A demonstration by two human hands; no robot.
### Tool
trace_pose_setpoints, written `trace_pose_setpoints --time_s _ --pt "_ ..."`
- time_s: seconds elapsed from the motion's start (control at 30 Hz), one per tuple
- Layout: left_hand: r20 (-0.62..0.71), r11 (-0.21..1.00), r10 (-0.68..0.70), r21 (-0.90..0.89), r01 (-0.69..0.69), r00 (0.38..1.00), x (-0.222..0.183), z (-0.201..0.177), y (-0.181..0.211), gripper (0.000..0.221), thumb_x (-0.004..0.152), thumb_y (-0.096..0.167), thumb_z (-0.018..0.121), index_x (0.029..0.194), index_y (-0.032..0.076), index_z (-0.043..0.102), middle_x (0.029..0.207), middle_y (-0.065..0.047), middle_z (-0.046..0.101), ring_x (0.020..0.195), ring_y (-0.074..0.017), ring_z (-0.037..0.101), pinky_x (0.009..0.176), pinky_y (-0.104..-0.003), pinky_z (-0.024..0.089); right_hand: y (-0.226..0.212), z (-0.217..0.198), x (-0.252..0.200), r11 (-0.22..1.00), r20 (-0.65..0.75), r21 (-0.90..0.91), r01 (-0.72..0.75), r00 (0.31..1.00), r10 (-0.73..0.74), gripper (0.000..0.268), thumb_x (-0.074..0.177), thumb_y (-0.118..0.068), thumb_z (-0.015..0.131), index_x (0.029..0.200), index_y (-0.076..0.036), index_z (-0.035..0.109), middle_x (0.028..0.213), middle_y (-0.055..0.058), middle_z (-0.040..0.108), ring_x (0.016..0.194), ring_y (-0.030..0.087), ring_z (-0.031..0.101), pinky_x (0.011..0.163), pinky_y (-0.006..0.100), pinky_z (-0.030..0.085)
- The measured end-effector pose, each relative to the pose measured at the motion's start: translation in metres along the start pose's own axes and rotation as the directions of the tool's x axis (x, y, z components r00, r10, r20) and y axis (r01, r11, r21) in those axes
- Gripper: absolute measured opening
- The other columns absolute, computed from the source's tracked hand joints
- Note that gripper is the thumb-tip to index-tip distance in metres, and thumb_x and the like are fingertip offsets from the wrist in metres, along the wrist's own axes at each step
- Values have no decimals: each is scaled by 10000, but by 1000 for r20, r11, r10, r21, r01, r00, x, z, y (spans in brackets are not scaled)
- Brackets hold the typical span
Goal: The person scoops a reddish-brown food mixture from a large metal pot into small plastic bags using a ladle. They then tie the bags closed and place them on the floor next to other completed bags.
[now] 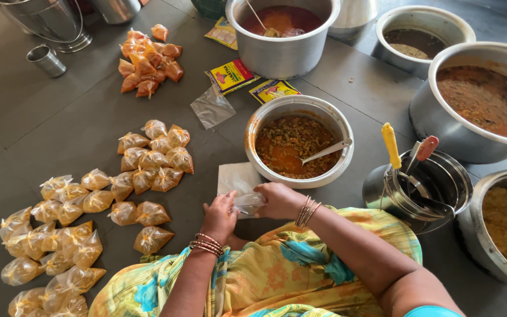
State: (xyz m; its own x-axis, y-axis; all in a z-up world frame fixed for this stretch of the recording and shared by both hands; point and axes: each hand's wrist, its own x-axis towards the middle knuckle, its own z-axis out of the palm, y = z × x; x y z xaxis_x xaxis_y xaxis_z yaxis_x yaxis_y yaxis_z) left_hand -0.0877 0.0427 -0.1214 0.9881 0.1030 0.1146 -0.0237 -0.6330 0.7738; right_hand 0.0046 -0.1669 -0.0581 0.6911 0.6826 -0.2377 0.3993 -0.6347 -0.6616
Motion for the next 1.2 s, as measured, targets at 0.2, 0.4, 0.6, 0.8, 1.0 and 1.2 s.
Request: trace_pose_setpoints --time_s 0.2,0.4,0.6,0.8,1.0,1.2 --pt "-65 909 143 404 -105 988 -5 1 5 418 789 121 759 1201 88 701 1061 -94 683 942 -336 685 958 -596 400 7 24 2 915 -91 -367 170 972 -217 122 897 -164 687 942 -51 699 963 165 672 915 367 677 821 456 548" --pt "-91 977 97 198 -78 991 -12 -2 -3 82 871 132 693 941 113 730 1032 -82 699 934 -326 683 795 -444 565 17 24 -1 877 -39 -430 216 966 -257 130 813 -76 662 928 -98 719 955 134 668 915 347 677 794 440 556" --pt "-167 945 215 283 -162 962 2 -8 6 143 820 234 803 811 101 751 774 -124 721 690 -348 673 681 -465 531 25 4 5 922 -49 -365 131 986 -160 63 839 -128 681 823 -94 732 876 131 689 829 326 682 738 439 555" --pt "118 720 -303 -621 309 946 1 1 -7 62 968 107 684 985 48 677 770 -23 732 571 -76 630 490 -236 509 34 0 4 956 -170 -141 256 945 -278 116 870 -27 624 947 -83 691 871 137 719 840 360 705 709 436 553" --pt "9 727 -189 -671 146 982 11 2 5 274 965 31 704 1210 -2 586 897 -35 713 758 -65 699 681 -236 628 25 -3 3 950 -250 -72 305 916 -313 231 872 21 587 1061 -59 695 902 160 724 838 348 720 736 422 568" --pt "-65 896 -114 -437 74 991 11 -2 5 582 818 23 827 1358 54 614 929 -6 700 801 -52 653 750 -225 592 30 -5 12 866 -93 489 104 993 -66 219 887 16 568 1082 -10 664 966 187 693 801 298 700 713 393 600"
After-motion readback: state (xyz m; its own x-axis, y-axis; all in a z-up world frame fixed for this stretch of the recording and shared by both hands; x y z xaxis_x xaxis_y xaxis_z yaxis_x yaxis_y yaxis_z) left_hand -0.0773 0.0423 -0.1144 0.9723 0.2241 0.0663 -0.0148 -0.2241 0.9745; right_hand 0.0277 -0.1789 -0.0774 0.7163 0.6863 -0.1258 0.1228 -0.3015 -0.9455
